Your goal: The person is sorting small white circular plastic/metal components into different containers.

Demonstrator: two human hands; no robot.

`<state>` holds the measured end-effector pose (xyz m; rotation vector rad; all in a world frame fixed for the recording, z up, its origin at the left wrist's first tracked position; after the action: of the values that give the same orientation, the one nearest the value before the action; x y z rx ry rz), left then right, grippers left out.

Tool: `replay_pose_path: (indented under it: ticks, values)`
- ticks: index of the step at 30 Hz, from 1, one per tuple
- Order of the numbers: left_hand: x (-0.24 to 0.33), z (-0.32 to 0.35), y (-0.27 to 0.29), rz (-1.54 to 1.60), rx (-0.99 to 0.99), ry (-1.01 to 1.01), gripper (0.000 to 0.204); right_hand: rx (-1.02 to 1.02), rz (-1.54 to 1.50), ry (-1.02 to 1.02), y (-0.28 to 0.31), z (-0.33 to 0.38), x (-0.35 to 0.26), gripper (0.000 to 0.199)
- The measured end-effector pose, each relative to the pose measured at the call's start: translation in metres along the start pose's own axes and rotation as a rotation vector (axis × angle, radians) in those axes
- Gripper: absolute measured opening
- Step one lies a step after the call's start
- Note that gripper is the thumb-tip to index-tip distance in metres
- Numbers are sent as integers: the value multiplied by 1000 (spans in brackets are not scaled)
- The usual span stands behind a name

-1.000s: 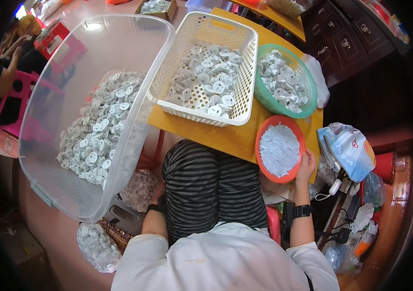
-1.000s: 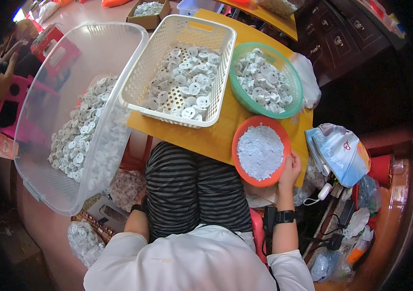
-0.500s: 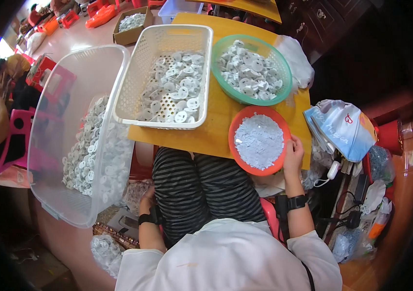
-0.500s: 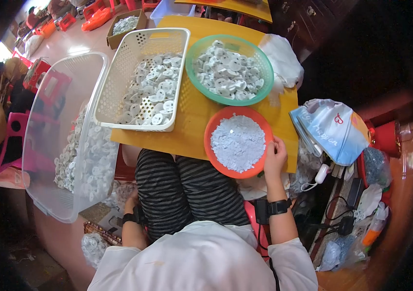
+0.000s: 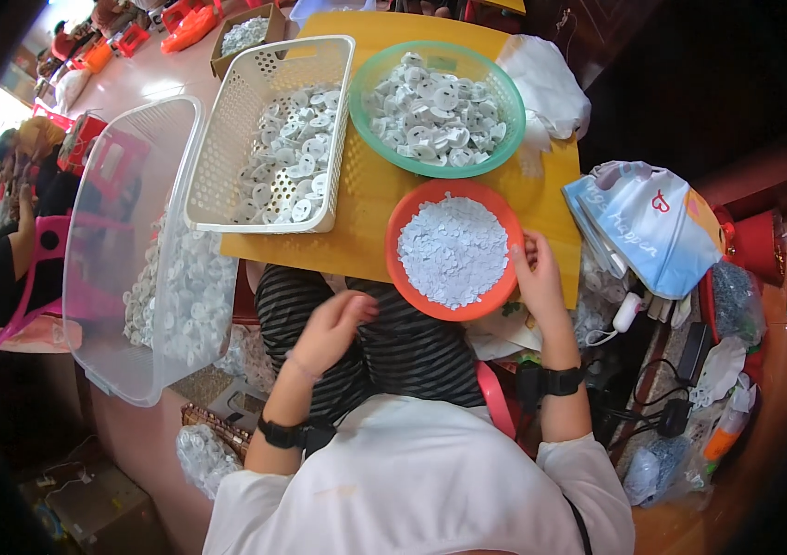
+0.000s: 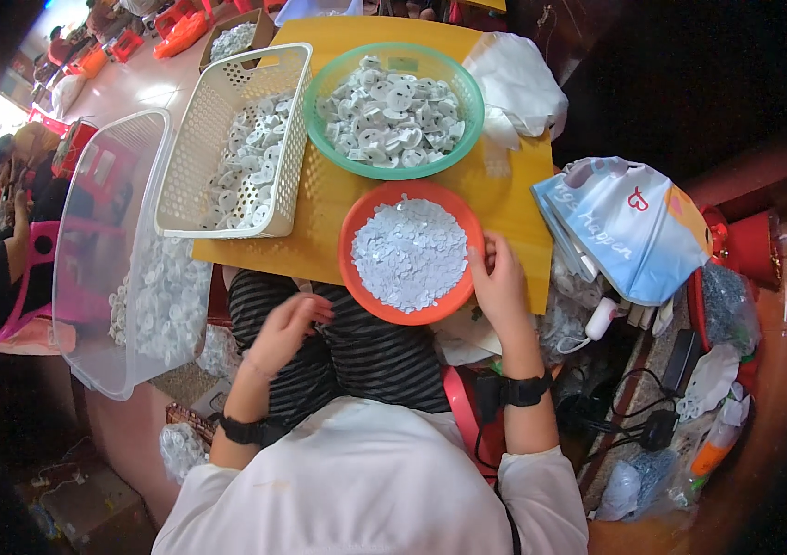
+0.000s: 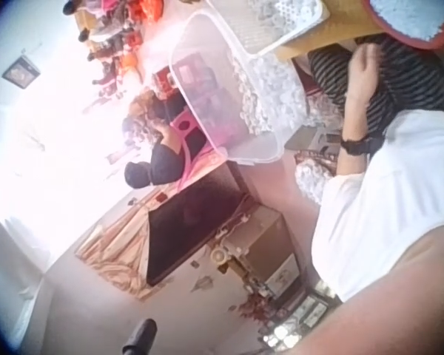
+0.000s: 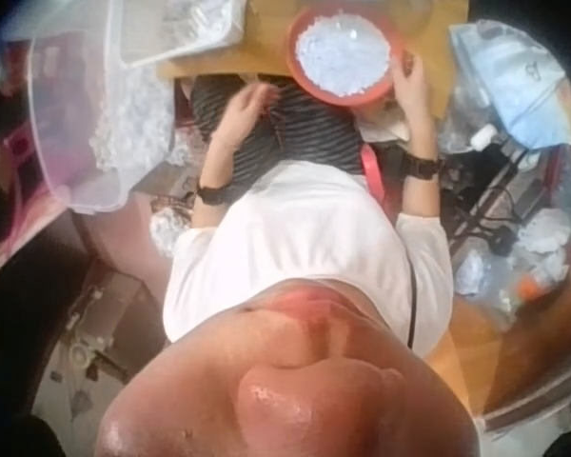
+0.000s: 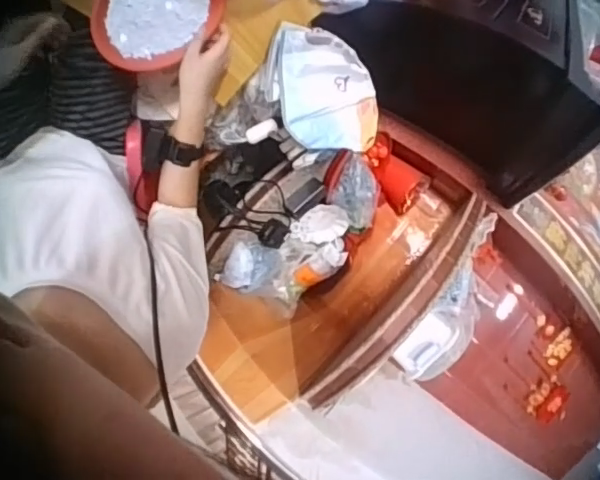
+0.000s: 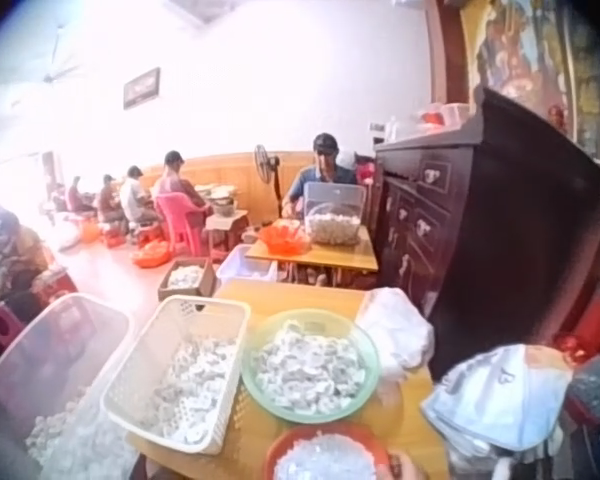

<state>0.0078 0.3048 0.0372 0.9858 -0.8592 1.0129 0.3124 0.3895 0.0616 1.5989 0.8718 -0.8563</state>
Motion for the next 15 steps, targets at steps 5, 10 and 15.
replay_pose_path:
  ticks: [5,10,15]
  values:
    - [2,-19,-69,157,-306,167,37,-22,-32,84,8,-50,-30,38]
    - [0,-15,-67,419,-211,193,34,-333,-631,-391,-47,-98,-38,34]
    - [-16,3,-41,530,-84,197,33,-220,-829,-381,-57,-112,-26,33]
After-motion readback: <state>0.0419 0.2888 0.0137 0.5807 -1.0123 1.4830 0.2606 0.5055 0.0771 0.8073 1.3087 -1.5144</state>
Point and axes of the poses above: each hand's wrist, its own z-axis away from the middle knuckle, its own y-axis out of the back of the hand, x = y × z, the point moved 8 cm from there along -z, towards the middle knuckle, and after that the axes turned 8 degrees about -z, right-handed, at the moved point
